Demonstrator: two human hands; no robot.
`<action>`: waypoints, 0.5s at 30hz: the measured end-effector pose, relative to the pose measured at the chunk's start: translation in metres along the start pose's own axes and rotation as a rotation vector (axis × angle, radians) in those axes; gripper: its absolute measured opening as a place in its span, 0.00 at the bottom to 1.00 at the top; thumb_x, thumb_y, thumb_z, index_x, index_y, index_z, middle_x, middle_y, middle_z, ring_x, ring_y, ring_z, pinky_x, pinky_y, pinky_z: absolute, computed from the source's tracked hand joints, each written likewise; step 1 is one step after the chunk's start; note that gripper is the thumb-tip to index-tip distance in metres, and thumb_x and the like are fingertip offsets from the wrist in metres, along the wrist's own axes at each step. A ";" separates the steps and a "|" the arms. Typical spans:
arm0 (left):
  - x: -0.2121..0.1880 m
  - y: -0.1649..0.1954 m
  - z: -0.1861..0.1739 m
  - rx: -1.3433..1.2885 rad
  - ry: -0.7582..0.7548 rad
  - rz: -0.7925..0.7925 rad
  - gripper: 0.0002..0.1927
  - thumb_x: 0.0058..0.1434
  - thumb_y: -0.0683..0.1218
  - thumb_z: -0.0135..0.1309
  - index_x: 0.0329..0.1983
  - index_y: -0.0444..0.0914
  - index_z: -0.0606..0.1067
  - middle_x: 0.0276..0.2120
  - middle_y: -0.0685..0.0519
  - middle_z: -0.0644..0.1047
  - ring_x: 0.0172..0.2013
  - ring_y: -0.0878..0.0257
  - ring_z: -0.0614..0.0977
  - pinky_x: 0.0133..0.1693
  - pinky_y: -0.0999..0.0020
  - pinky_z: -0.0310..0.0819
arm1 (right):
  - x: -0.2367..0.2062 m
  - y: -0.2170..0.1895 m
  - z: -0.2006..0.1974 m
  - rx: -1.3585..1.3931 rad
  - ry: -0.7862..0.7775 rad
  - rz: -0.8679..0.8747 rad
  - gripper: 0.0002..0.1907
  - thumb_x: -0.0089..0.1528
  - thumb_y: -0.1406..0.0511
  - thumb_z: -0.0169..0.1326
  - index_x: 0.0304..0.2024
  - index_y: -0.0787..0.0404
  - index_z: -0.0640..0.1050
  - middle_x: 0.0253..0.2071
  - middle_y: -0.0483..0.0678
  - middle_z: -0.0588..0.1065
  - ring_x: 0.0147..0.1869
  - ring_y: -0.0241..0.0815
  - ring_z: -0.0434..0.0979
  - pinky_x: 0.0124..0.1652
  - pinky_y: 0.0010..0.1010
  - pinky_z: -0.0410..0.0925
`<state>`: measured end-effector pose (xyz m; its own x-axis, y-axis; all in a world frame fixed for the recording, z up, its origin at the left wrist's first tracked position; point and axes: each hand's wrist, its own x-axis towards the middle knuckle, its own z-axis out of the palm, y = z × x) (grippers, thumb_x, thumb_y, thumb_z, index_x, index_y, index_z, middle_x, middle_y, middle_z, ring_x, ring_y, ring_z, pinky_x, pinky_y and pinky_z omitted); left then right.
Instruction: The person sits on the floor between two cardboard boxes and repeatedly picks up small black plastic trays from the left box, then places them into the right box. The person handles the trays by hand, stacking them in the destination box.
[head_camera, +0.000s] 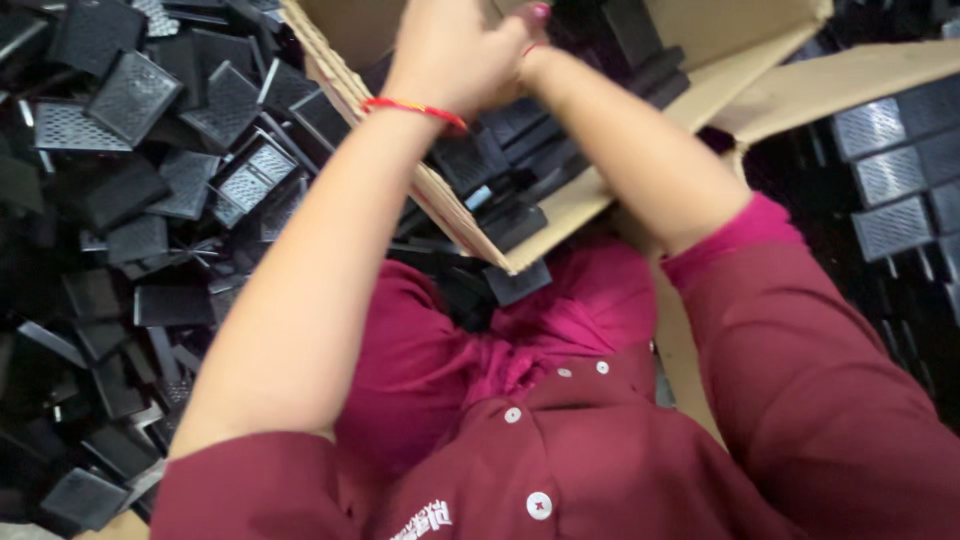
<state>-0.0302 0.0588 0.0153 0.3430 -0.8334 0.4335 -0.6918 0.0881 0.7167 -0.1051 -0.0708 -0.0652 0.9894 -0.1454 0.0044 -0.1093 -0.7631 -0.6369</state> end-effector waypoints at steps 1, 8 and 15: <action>-0.002 0.000 0.001 -0.001 0.079 0.092 0.21 0.60 0.60 0.64 0.41 0.37 0.82 0.32 0.39 0.82 0.34 0.43 0.85 0.36 0.55 0.80 | 0.012 0.001 0.012 0.162 0.079 0.010 0.22 0.61 0.55 0.64 0.52 0.61 0.82 0.48 0.59 0.79 0.52 0.53 0.77 0.54 0.42 0.68; -0.011 -0.005 -0.016 -0.099 -0.034 -0.045 0.22 0.62 0.61 0.60 0.39 0.38 0.83 0.23 0.44 0.81 0.26 0.50 0.85 0.30 0.57 0.78 | 0.016 0.011 0.053 -0.158 -0.219 0.195 0.24 0.58 0.55 0.64 0.51 0.63 0.83 0.48 0.60 0.81 0.53 0.53 0.78 0.56 0.41 0.69; -0.014 -0.013 -0.030 -0.138 -0.078 -0.135 0.25 0.63 0.64 0.57 0.35 0.37 0.82 0.15 0.49 0.77 0.15 0.58 0.80 0.20 0.62 0.71 | 0.003 0.019 0.010 -0.201 -0.641 0.505 0.27 0.53 0.55 0.66 0.50 0.66 0.85 0.47 0.63 0.84 0.53 0.57 0.81 0.56 0.43 0.72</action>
<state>-0.0069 0.0860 0.0166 0.3727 -0.8819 0.2887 -0.5475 0.0422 0.8358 -0.1036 -0.0794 -0.0854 0.6731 -0.1602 -0.7220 -0.5087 -0.8089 -0.2948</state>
